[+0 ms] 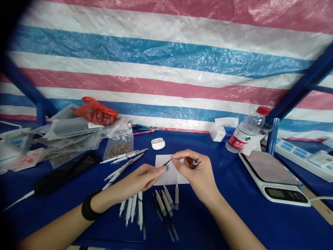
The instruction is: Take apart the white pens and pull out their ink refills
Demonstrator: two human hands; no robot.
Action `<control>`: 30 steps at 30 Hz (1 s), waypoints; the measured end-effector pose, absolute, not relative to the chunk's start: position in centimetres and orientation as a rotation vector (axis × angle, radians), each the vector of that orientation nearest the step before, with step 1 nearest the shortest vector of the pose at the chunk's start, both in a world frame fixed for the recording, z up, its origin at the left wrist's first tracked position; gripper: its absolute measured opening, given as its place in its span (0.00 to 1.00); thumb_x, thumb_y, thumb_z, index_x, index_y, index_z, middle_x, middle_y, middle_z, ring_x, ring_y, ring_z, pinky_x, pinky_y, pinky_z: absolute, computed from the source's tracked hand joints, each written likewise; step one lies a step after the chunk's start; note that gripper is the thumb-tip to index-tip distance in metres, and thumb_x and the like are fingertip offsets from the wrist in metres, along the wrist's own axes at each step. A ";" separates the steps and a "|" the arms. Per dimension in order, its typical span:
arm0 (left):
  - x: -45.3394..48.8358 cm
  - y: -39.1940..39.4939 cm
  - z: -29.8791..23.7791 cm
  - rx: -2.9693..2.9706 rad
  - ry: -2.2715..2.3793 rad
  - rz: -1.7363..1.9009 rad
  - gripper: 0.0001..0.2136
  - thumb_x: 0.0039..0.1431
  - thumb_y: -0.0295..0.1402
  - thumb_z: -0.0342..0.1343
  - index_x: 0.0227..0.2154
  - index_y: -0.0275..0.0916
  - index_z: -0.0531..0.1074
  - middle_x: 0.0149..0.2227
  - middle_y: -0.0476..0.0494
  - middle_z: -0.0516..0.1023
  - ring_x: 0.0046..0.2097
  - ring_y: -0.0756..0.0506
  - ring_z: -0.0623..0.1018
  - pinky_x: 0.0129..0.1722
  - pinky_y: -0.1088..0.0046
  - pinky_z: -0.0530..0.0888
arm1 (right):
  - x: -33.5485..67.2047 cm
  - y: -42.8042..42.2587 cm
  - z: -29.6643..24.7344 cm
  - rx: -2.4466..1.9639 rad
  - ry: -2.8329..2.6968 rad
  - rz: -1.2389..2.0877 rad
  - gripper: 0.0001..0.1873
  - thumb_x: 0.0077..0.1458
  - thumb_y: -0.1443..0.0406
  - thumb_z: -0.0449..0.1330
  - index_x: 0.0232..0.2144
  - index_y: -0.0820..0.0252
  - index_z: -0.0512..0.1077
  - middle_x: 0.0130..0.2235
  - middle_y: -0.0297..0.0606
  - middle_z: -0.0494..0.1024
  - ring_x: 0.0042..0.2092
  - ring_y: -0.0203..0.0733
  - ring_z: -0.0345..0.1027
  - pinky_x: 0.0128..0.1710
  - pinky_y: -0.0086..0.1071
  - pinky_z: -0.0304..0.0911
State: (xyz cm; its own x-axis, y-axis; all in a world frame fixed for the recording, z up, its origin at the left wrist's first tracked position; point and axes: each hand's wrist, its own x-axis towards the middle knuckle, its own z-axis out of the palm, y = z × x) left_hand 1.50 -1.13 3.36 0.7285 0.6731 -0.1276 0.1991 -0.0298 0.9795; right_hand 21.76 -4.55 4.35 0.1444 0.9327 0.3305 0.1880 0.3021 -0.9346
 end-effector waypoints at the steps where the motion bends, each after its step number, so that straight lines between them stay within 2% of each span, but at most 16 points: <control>1: 1.5 -1.1 3.3 1.595 0.728 0.438 0.31 0.69 0.56 0.45 0.15 0.40 0.52 0.16 0.55 0.49 0.20 0.52 0.51 0.27 0.68 0.53 | 21.7 -4.6 4.4 -1.160 -1.332 0.758 0.06 0.49 0.58 0.71 0.27 0.54 0.83 0.20 0.32 0.65 0.23 0.34 0.47 0.22 0.32 0.46; 8: 1.5 -1.1 3.2 1.626 0.757 0.444 0.32 0.67 0.58 0.45 0.15 0.40 0.52 0.16 0.56 0.48 0.21 0.52 0.51 0.27 0.68 0.50 | 22.0 -4.3 4.0 -1.163 -1.328 0.749 0.05 0.50 0.60 0.70 0.27 0.54 0.82 0.20 0.31 0.63 0.23 0.34 0.47 0.22 0.32 0.45; 15: 1.3 -1.2 3.6 1.680 0.703 0.406 0.32 0.66 0.59 0.45 0.16 0.40 0.54 0.16 0.56 0.49 0.20 0.53 0.51 0.25 0.69 0.49 | 22.0 -4.5 4.3 -1.110 -1.419 0.848 0.02 0.49 0.64 0.68 0.26 0.53 0.82 0.22 0.33 0.67 0.24 0.35 0.52 0.22 0.31 0.47; 19: 1.3 -1.2 3.4 1.688 0.675 0.416 0.32 0.66 0.60 0.45 0.16 0.40 0.54 0.16 0.56 0.49 0.20 0.53 0.51 0.24 0.69 0.49 | 21.6 -4.6 4.5 -1.058 -1.399 0.873 0.02 0.48 0.65 0.68 0.26 0.53 0.82 0.22 0.33 0.69 0.23 0.34 0.51 0.22 0.30 0.46; 24: 1.2 -1.0 3.6 1.701 0.702 0.413 0.31 0.66 0.59 0.45 0.16 0.40 0.54 0.16 0.57 0.48 0.20 0.53 0.50 0.25 0.69 0.50 | 22.5 -4.3 4.0 -1.056 -1.386 0.851 0.02 0.52 0.63 0.69 0.28 0.52 0.83 0.22 0.32 0.66 0.24 0.34 0.49 0.23 0.31 0.46; 30: 1.1 -0.9 3.6 1.707 0.717 0.418 0.31 0.66 0.59 0.46 0.16 0.40 0.54 0.16 0.56 0.49 0.20 0.53 0.50 0.24 0.69 0.50 | 22.6 -4.5 3.7 -1.045 -1.396 0.859 0.02 0.52 0.62 0.70 0.28 0.53 0.83 0.21 0.31 0.63 0.24 0.34 0.49 0.23 0.31 0.47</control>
State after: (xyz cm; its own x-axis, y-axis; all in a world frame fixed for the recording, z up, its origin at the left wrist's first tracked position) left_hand 1.11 -0.95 3.57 0.7473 0.6576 -0.0959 0.2407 -0.1332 0.9614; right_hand 22.56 -4.55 3.74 0.0300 0.9384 0.3444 0.1150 0.3390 -0.9337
